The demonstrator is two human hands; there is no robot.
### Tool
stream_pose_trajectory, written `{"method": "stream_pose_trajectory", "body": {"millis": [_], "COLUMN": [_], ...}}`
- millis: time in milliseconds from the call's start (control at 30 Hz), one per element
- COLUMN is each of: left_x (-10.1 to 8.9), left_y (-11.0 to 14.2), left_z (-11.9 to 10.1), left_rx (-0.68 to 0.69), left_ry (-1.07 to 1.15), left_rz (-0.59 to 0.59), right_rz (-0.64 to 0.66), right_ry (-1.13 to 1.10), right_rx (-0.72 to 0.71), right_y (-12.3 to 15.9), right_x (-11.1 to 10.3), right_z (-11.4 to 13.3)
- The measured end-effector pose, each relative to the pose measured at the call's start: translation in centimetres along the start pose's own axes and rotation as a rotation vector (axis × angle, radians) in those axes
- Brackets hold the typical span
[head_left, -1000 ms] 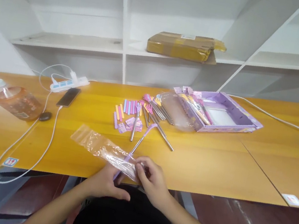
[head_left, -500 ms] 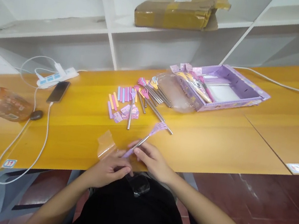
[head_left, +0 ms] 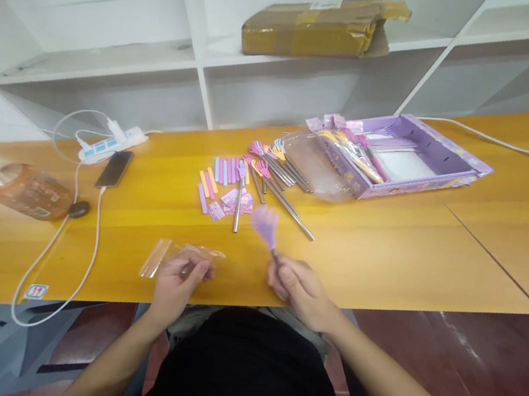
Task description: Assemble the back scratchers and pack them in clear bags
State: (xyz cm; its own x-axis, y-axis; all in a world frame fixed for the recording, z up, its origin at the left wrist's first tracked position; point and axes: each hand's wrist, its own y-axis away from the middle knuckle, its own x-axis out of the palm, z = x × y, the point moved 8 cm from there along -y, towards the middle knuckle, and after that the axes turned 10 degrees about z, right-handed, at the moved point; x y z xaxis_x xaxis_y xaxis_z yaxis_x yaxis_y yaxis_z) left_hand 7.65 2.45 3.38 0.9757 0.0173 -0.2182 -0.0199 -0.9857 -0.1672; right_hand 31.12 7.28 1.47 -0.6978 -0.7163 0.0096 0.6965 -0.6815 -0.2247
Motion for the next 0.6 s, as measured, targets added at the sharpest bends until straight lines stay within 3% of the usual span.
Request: {"method": "stream_pose_trajectory", "body": {"millis": [100, 267, 400, 600], "left_x": [-1.4, -1.9, -1.7, -1.5], "left_y": [0.0, 0.0, 0.0, 0.0], "left_z": [1.4, 2.9, 2.1, 1.6], "left_rx": [-0.030, -0.040, -0.017, 0.002], "left_ry": [0.033, 0.036, -0.014, 0.032], "left_rz": [-0.148, -0.229, -0.223, -0.220], "right_rz": [0.193, 0.215, 0.266, 0.210], "right_ry": [0.380, 0.668, 0.856, 1.021], "right_rx": [0.023, 0.017, -0.113, -0.216], "right_y": [0.6, 0.5, 0.0, 0.0], "right_x": [0.6, -0.3, -0.2, -0.2], "right_z": [1.2, 1.0, 1.1, 1.5]}}
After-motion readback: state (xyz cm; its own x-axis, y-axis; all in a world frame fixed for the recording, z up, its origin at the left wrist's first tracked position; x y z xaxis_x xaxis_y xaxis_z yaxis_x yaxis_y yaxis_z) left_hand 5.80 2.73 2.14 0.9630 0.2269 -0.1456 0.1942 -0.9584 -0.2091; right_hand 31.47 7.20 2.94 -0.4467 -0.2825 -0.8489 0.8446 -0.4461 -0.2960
